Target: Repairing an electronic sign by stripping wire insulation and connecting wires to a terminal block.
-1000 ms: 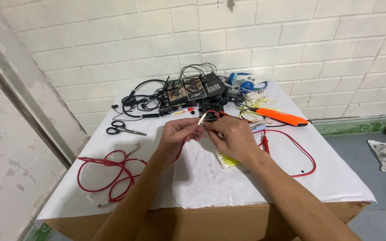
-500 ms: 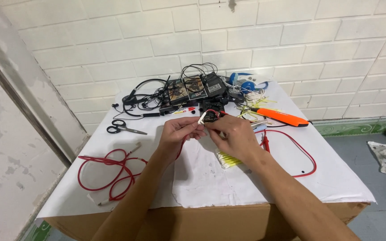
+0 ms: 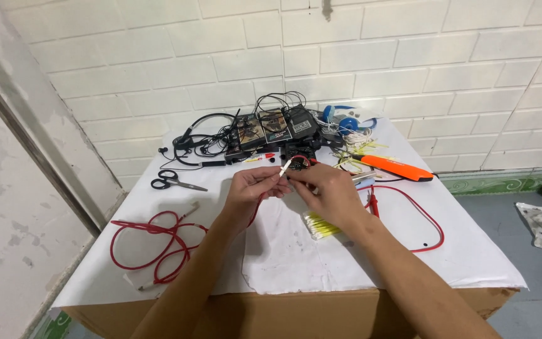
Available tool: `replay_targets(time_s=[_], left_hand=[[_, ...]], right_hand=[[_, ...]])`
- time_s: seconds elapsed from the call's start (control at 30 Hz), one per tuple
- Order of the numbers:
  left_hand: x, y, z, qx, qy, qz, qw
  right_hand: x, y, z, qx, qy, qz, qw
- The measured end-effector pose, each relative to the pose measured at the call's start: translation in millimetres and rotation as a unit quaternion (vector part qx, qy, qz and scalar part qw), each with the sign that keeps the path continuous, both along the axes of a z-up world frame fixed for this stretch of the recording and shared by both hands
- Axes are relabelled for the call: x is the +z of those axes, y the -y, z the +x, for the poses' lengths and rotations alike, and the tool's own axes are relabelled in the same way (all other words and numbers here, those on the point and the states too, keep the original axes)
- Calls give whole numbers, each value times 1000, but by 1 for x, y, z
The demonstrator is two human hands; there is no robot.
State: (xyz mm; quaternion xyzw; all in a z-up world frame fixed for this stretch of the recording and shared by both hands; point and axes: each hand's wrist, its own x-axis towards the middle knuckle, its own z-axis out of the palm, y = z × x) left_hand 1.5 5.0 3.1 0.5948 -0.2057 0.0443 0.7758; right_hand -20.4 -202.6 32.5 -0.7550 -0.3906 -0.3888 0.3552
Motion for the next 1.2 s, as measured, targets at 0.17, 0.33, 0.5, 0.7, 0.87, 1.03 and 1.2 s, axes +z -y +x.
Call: replay_targets(time_s=[0.17,0.33,0.5,0.7,0.87,1.03,1.2], left_hand=[[5,1,-2,2,-12,1,1000],[1,0,-2,31,-21,33,999],[5,4,-8,68,1,68,995],[14,4,-16,88,60,153,982],[14,-8,-12,34,65,184,980],[24,-7,-23,-25,30,203,978],[19,-12,-13,-43,-9,233,972]], right_hand=[[4,-2,-1,12,-5,-3,1000],[5,2,-2,21,-1,-20,1000],[5,5,0,25,-14,-94,995],[-1,7,9,34,9,-113,993],[0,7,9,54,0,-108,993],[3,8,7,84,-1,-119,989],[13,9,-1,83,-53,-142,985]])
